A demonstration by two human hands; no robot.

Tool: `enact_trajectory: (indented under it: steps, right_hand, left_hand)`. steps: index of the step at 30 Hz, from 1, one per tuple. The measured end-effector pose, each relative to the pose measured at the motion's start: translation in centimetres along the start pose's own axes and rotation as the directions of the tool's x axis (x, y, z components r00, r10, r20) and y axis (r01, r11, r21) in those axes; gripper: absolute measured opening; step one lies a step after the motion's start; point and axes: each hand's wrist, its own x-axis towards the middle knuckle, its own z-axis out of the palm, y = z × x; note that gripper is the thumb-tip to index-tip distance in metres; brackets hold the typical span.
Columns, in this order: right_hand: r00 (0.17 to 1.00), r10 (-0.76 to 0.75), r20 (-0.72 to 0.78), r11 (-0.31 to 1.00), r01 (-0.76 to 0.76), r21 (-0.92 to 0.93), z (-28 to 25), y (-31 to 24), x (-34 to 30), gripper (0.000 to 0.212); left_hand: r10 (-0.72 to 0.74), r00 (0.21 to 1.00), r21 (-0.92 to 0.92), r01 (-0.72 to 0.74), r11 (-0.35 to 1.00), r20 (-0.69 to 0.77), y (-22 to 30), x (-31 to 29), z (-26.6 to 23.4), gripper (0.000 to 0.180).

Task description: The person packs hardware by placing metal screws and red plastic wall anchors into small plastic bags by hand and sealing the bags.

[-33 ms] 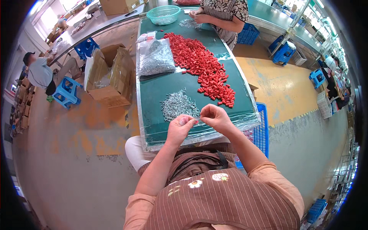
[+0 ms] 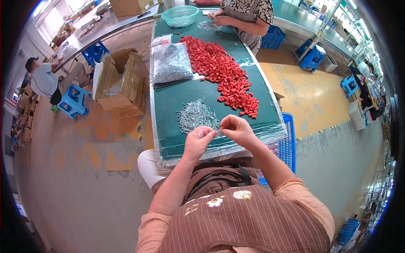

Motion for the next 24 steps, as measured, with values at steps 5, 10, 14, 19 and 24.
enact_trajectory:
  steps: [5,10,14,19,24]
  right_hand:
    - [1.0,0.02,-0.008,1.0,-0.02,0.023,0.8,-0.9,0.0,0.016]
    - [1.0,0.026,-0.016,0.999,-0.026,0.026,0.4,-0.5,-0.2,0.016]
    - [0.993,0.116,-0.034,0.964,-0.104,0.246,-0.6,-1.5,-0.8,0.015]
    - [0.979,0.184,-0.093,0.892,-0.127,0.434,-1.6,-1.0,-1.1,0.018]
    - [0.953,0.282,-0.113,0.798,-0.167,0.579,-2.6,-0.9,-2.5,0.019]
  left_hand:
    - [0.079,0.997,0.075,-0.079,0.994,-0.007,-0.7,0.4,0.1,0.006]
    - [0.073,0.997,0.084,-0.074,0.994,0.02,0.2,0.0,1.0,0.007]
    - [-0.059,0.995,0.093,0.051,0.994,0.08,0.6,-0.1,1.3,0.013]
    - [-0.344,0.905,0.058,0.341,0.938,0.251,-0.2,-0.2,0.9,0.023]
    - [-0.358,0.862,-0.104,0.418,0.902,0.36,0.0,-0.2,1.8,0.018]
